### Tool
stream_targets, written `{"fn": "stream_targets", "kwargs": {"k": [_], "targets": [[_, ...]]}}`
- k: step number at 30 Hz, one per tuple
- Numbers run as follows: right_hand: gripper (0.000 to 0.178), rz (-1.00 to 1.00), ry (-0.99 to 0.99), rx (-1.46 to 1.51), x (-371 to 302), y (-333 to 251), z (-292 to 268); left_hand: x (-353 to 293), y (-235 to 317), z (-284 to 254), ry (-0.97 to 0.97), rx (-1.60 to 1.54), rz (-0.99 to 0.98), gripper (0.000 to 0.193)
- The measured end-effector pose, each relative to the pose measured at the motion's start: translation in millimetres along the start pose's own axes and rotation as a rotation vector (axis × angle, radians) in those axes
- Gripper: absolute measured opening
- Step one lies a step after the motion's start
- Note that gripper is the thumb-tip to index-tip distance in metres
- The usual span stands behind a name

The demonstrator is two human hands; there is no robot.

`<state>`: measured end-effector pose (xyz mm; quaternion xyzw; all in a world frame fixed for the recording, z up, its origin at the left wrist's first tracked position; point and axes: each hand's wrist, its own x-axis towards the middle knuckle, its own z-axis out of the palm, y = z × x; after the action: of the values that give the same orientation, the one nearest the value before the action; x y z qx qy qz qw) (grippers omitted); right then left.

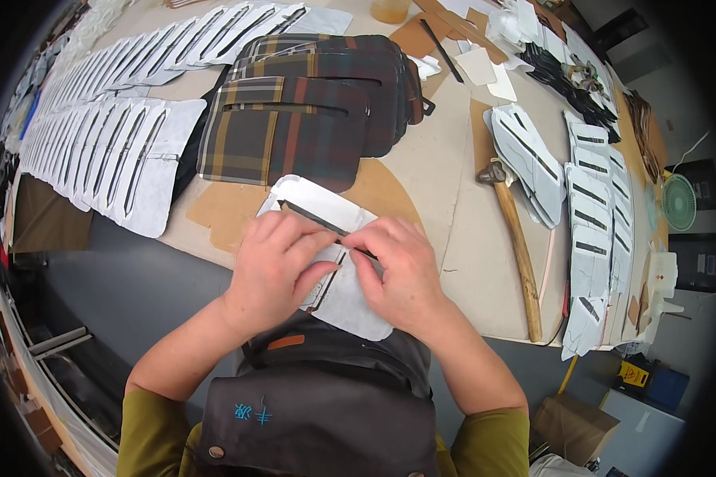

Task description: The recorder is assembling leather pouch components by folding edges and using a hammer to flatten the seams.

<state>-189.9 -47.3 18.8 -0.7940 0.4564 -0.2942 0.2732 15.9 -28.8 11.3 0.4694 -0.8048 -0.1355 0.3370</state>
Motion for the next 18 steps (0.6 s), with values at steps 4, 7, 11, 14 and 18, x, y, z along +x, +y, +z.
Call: {"fn": "stream_targets", "kwargs": {"k": [4,7,11,14,18], "targets": [[0.02,-0.114,-0.019,-0.12,-2.5,-2.3,-3.2,-2.2,4.3,5.4,-0.025,0.006,-0.015,0.029],[0.024,-0.209,-0.031,-0.333,-5.9,-7.3,-5.0,-0.8,3.2,3.0,-0.038,0.075,0.008,0.029],[0.029,-0.159,-0.082,-0.226,-11.2,3.0,-14.7,1.2,8.3,3.2,-0.027,0.109,0.003,0.026],[0.032,-0.107,-0.052,-0.114,-13.4,1.0,-10.2,-2.3,15.3,9.5,-0.05,0.215,0.027,0.024],[0.03,-0.176,-0.004,-0.249,-11.4,-4.2,-8.4,-2.2,17.9,8.6,-0.146,0.37,0.072,0.03]]}}
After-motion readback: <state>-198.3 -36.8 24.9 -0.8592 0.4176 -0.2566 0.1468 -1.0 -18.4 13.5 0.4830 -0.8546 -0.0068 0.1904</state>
